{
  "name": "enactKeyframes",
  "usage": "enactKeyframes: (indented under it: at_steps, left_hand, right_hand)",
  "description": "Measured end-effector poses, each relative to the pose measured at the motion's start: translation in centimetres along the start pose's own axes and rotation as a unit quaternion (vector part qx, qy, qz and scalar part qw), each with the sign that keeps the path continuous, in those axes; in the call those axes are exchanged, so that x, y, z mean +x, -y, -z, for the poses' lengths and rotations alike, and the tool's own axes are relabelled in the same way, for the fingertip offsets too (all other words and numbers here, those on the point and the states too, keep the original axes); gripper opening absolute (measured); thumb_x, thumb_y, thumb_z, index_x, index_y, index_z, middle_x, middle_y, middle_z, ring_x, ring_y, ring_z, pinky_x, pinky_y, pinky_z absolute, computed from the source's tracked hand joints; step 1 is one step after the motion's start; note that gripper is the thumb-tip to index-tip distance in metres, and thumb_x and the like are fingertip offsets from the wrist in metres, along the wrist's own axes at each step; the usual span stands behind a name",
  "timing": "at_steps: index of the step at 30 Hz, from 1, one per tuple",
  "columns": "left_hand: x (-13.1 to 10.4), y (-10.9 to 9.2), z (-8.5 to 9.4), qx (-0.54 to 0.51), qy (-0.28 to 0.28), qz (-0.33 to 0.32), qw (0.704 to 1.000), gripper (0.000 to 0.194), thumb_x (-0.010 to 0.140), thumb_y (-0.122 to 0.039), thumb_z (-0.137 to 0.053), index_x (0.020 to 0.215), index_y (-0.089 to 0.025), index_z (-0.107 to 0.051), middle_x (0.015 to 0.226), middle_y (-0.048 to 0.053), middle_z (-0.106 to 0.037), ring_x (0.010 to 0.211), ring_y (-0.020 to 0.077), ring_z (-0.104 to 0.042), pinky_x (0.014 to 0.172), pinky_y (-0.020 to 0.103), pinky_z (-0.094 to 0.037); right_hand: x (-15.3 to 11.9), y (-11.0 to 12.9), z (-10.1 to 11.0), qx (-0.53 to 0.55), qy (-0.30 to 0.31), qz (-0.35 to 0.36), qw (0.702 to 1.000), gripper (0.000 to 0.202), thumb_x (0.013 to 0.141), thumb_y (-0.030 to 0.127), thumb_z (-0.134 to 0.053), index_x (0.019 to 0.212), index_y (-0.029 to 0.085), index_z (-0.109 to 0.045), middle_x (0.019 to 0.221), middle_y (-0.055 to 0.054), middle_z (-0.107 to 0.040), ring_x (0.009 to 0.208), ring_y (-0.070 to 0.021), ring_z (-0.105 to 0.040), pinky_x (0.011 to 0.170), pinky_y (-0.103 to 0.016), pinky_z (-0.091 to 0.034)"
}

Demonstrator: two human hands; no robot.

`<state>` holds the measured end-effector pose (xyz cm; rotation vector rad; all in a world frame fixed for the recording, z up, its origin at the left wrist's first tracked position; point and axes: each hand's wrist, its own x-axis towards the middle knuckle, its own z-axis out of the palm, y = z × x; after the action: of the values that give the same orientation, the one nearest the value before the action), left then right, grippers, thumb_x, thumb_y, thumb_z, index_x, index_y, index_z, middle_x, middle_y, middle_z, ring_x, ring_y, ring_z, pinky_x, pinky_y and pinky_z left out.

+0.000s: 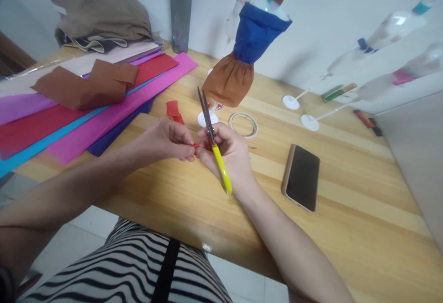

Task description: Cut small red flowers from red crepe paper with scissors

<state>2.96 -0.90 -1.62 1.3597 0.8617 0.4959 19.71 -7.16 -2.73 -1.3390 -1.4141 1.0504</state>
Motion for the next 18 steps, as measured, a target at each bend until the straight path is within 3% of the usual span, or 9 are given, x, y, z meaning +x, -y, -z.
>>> enactKeyframes:
  at_steps: [3, 7, 13, 18]
  left_hand:
    - [-0.1, -0.2, 0.5, -0.052, -0.001, 0.022, 0.998, 0.005, 0.068, -0.014, -0.071, 0.064, -0.013, -0.074, 0.058, 0.004, -0.072, 0.056, 0.0137, -0.068, 0.056, 0.021, -0.054]
    - [-0.1, -0.2, 1.0, -0.138, -0.023, 0.040, 0.989, 0.009, 0.074, -0.018, -0.070, 0.079, -0.013, -0.076, 0.069, 0.005, -0.076, 0.060, 0.0169, -0.074, 0.057, 0.023, -0.056]
    - [-0.1, 0.3, -0.1, -0.130, 0.027, 0.035, 0.991, 0.010, 0.070, -0.021, -0.078, 0.073, -0.014, -0.072, 0.064, 0.003, -0.073, 0.062, 0.0127, -0.070, 0.058, 0.020, -0.055]
    - [-0.1, 0.5, -1.0, -0.152, -0.009, 0.042, 0.987, 0.012, 0.071, -0.013, -0.074, 0.065, -0.013, -0.064, 0.057, 0.001, -0.069, 0.055, 0.0098, -0.066, 0.057, 0.019, -0.053]
  right_hand:
    - [0.1, 0.2, 0.0, 0.035, -0.059, 0.008, 0.998, 0.023, 0.070, 0.025, -0.078, 0.084, 0.027, -0.060, 0.066, 0.003, -0.058, 0.058, -0.0155, -0.052, 0.055, -0.032, -0.045]
    - [0.1, 0.0, 0.3, 0.053, -0.078, 0.005, 0.996, 0.022, 0.072, 0.022, -0.076, 0.087, 0.028, -0.061, 0.067, 0.003, -0.057, 0.055, -0.0145, -0.048, 0.057, -0.034, -0.040]
    - [0.1, -0.3, 0.2, 0.081, -0.086, 0.010, 0.993, 0.026, 0.072, 0.027, -0.081, 0.088, 0.028, -0.061, 0.068, 0.005, -0.056, 0.054, -0.0139, -0.047, 0.055, -0.033, -0.040]
    - [0.1, -0.6, -0.3, 0.105, -0.080, 0.020, 0.991, 0.026, 0.071, 0.028, -0.082, 0.088, 0.027, -0.063, 0.065, 0.007, -0.058, 0.052, -0.0117, -0.047, 0.053, -0.029, -0.041]
